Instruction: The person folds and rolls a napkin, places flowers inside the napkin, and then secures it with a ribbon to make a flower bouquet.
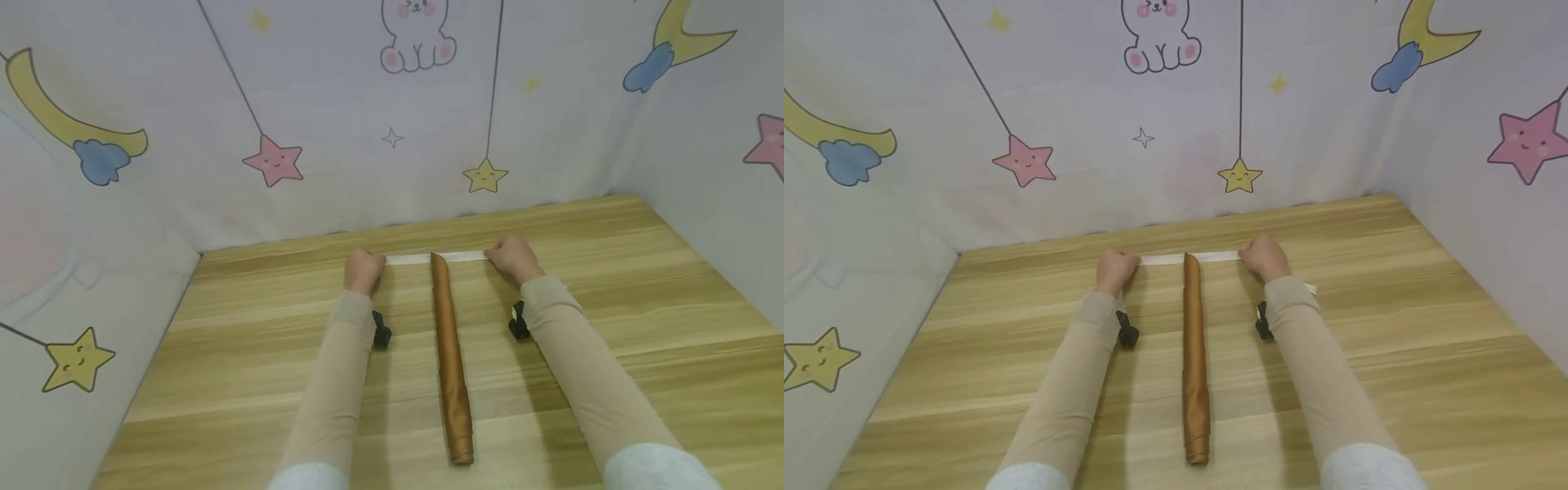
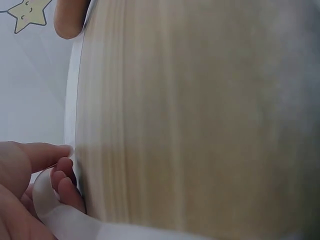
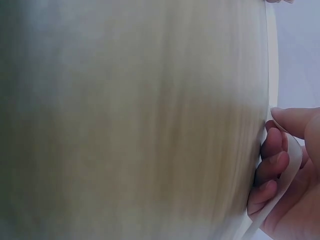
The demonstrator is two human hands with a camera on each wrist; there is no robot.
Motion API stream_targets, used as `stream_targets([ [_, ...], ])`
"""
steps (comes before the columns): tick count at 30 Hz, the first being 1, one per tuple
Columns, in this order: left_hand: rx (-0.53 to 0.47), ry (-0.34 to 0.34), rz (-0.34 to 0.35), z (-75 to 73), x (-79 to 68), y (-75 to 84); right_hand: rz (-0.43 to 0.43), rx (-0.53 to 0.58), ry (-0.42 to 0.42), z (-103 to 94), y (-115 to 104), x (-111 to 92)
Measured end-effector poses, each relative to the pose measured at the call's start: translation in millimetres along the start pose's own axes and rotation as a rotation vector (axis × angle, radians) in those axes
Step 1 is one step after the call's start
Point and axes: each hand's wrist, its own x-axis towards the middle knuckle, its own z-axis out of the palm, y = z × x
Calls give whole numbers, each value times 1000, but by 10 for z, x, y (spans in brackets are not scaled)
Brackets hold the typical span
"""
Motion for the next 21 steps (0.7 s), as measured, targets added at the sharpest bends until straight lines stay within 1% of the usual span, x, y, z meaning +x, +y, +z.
stream_targets([
  [6, 29, -22, 11, -12, -10, -32, -61, -10, -17, -5, 40, -3],
  [11, 27, -53, 37, -48, -31, -44, -93, 8, -36, -44, 60, -38],
  [16, 43, -82, 127, -103, -85, -94, -128, 5, -54, -65, 87, -90],
  [18, 78, -101, 172, -128, -105, -121, -142, -3, -60, -64, 108, -113],
  [21, 126, -148, 230, -166, -126, -165, -159, -12, -75, -63, 138, -151],
])
